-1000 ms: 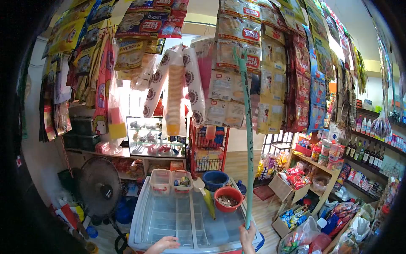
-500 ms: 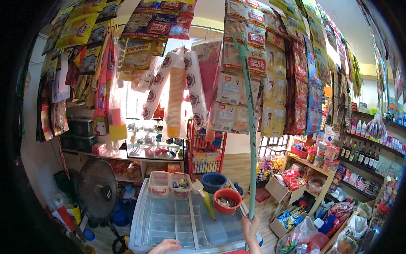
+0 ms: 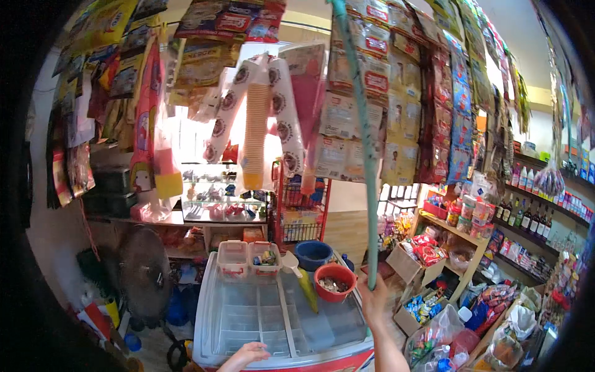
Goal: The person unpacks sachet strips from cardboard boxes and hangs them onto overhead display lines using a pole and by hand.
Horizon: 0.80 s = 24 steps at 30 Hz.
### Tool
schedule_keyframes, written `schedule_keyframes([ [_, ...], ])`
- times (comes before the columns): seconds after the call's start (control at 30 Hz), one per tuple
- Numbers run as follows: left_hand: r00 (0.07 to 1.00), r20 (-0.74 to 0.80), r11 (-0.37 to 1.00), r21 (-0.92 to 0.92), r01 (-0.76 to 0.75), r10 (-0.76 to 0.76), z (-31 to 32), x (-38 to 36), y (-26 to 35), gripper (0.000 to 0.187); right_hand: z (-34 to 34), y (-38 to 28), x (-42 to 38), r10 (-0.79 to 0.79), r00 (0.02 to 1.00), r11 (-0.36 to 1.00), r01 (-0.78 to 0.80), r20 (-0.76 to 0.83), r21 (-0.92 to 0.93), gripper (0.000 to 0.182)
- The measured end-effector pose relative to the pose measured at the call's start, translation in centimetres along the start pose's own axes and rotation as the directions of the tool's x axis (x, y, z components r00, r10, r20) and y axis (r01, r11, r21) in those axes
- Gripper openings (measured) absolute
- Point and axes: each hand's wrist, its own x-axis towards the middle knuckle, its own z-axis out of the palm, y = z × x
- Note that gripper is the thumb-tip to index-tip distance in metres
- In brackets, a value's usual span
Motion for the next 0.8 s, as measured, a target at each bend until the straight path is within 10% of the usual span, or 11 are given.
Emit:
schedule_keyframes([
  [0.3,0.894,0.288,0.842,0.326,-0.429,0.344,6.6,2.0,18.7,0.03,1.9,3.3,-5.2,0.257,0.965,0.956,-0.245,-0.056,0.164,0.012],
  [0.5,0.45,0.464,0.262,0.415,-0.871,0.763,12.9,5.7,30.1,0.03,0.4,4.3,-5.6,0.183,0.978,0.956,-0.152,-0.105,0.253,0.014],
  [0.7,0.2,0.455,-0.036,0.46,-0.887,0.868,18.1,11.7,38.9,0.038,-4.3,1.0,-2.9,0.129,0.988,0.958,-0.103,-0.083,0.269,0.031],
  [0.8,0.298,0.316,0.212,0.279,-0.936,0.901,20.7,16.2,42.6,0.044,-6.7,1.8,-1.8,0.126,0.986,0.969,-0.099,-0.107,0.227,0.033],
])
